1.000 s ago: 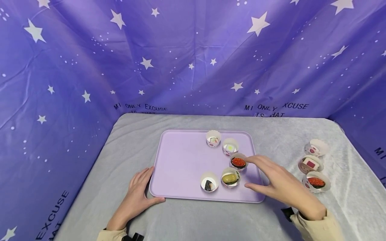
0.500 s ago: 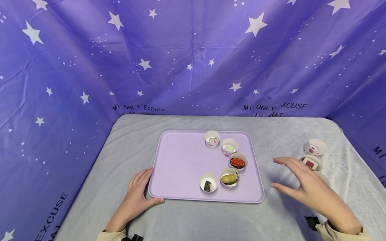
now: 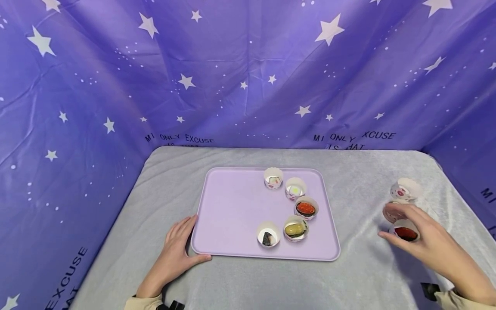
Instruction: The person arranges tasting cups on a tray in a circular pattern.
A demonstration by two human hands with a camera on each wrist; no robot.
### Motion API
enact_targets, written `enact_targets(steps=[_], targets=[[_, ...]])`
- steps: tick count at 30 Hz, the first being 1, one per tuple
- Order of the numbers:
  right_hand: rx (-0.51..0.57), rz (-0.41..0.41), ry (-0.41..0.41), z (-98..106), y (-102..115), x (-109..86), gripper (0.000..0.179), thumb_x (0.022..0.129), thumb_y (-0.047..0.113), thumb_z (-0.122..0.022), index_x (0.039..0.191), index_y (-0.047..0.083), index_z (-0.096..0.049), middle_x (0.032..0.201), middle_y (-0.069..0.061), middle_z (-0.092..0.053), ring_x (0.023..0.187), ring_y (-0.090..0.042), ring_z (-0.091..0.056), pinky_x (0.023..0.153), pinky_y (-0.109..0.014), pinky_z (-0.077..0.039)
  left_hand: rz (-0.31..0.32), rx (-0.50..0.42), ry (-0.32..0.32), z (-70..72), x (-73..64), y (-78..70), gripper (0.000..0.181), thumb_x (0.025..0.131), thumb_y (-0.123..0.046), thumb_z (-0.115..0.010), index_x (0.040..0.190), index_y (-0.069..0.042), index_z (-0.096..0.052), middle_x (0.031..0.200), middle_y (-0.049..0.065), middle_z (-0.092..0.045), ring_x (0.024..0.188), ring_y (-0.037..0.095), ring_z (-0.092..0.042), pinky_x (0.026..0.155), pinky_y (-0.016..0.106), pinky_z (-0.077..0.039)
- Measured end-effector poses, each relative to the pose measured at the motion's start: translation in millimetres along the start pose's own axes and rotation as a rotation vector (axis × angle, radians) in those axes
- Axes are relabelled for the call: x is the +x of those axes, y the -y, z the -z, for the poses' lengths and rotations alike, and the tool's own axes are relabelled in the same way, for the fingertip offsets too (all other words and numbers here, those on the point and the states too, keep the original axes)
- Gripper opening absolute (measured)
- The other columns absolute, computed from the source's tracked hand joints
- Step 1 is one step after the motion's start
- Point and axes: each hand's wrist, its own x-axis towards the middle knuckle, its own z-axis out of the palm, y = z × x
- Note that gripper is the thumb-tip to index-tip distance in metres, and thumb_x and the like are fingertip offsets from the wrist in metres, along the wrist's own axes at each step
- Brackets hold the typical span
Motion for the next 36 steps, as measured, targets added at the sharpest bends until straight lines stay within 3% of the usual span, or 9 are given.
enact_targets(steps=[5,14,17,21,24,26,28,33,36], targets=[[-0.031,-0.027,-0.055,4,-22,-4.5,0.071,0.063,0.009,-0.092,0.128,0.010,-0.062,0.117,0.016,-0.055,0.113,0.022,-0.038,0.090,0.006,-0.021,0.004,-0.001,0.002,-0.1,0.8,0.6,0.117,0.065,-0.061,-0.085,0.155,-0.009,-0.033,0.153,0.018,-0.041,0.144,0.034,-0.029,0.115,0.057,-0.014],[-0.096,-0.154,-0.001,12,-45,-9.8,0.071,0.068,0.027,-0.092,0.127,0.005,-0.059,0.121,-0.015,-0.059,0.098,0.018,-0.035,0.070,-0.012,-0.031,0.013,0.002,-0.002,0.2,-0.7,1.6,0.116,0.065,-0.060,-0.085,0.155,-0.009,-0.032,0.153,0.019,-0.040,0.144,0.035,-0.029,0.115,0.058,-0.014],[-0.113,-0.196,0.032,12,-48,-14.0,0.074,0.067,0.030,-0.092,0.126,0.002,-0.057,0.121,-0.020,-0.058,0.098,0.000,-0.048,0.068,-0.017,-0.033,0.014,0.004,0.004,0.3,0.0,1.5,0.116,0.066,-0.060,-0.085,0.156,-0.010,-0.032,0.153,0.019,-0.040,0.144,0.035,-0.029,0.115,0.058,-0.014],[-0.121,-0.256,0.087,13,-53,-20.0,0.077,0.069,0.033,-0.091,0.128,-0.002,-0.055,0.121,-0.027,-0.057,0.096,-0.037,-0.057,0.067,-0.017,-0.034,0.013,0.006,0.012,-0.2,1.8,0.7,0.116,0.066,-0.061,-0.084,0.156,-0.010,-0.032,0.153,0.019,-0.040,0.144,0.035,-0.029,0.114,0.059,-0.014],[-0.094,-0.273,0.096,12,-58,-20.7,0.075,0.069,0.032,-0.091,0.126,-0.004,-0.057,0.121,-0.028,-0.058,0.096,-0.006,-0.059,0.065,-0.013,-0.037,0.014,0.006,0.008,0.1,1.8,0.6,0.116,0.066,-0.060,-0.085,0.156,-0.010,-0.032,0.153,0.019,-0.040,0.144,0.035,-0.029,0.114,0.060,-0.014],[-0.076,-0.281,0.096,11,-60,-21.9,0.073,0.069,0.031,-0.091,0.124,-0.004,-0.057,0.119,-0.028,-0.059,0.092,0.017,-0.047,0.064,-0.009,-0.038,0.010,0.004,0.005,-0.1,1.6,0.6,0.116,0.066,-0.060,-0.085,0.156,-0.009,-0.032,0.152,0.019,-0.040,0.144,0.035,-0.029,0.114,0.059,-0.014],[-0.053,-0.285,0.089,11,-63,-24.0,0.071,0.069,0.029,-0.092,0.121,-0.005,-0.058,0.117,-0.028,-0.060,0.090,0.029,-0.032,0.065,-0.004,-0.039,0.006,0.000,0.002,-0.3,1.1,0.5,0.116,0.065,-0.059,-0.085,0.155,-0.009,-0.033,0.152,0.019,-0.041,0.143,0.035,-0.029,0.114,0.059,-0.014],[-0.079,-0.320,0.095,10,-68,-29.6,0.071,0.066,0.031,-0.093,0.116,-0.005,-0.059,0.111,-0.028,-0.061,0.083,0.024,-0.039,0.060,-0.006,-0.040,-0.009,0.003,-0.006,-1.1,0.4,0.5,0.116,0.065,-0.058,-0.086,0.155,-0.009,-0.033,0.152,0.018,-0.041,0.143,0.034,-0.030,0.114,0.059,-0.015],[-0.110,-0.357,0.136,9,-70,-31.1,0.074,0.067,0.035,-0.092,0.118,-0.006,-0.058,0.113,-0.032,-0.061,0.081,-0.002,-0.063,0.057,-0.017,-0.046,-0.020,0.008,-0.015,-1.7,0.3,0.8,0.116,0.064,-0.057,-0.087,0.155,-0.009,-0.034,0.151,0.018,-0.042,0.143,0.034,-0.030,0.114,0.059,-0.015]])
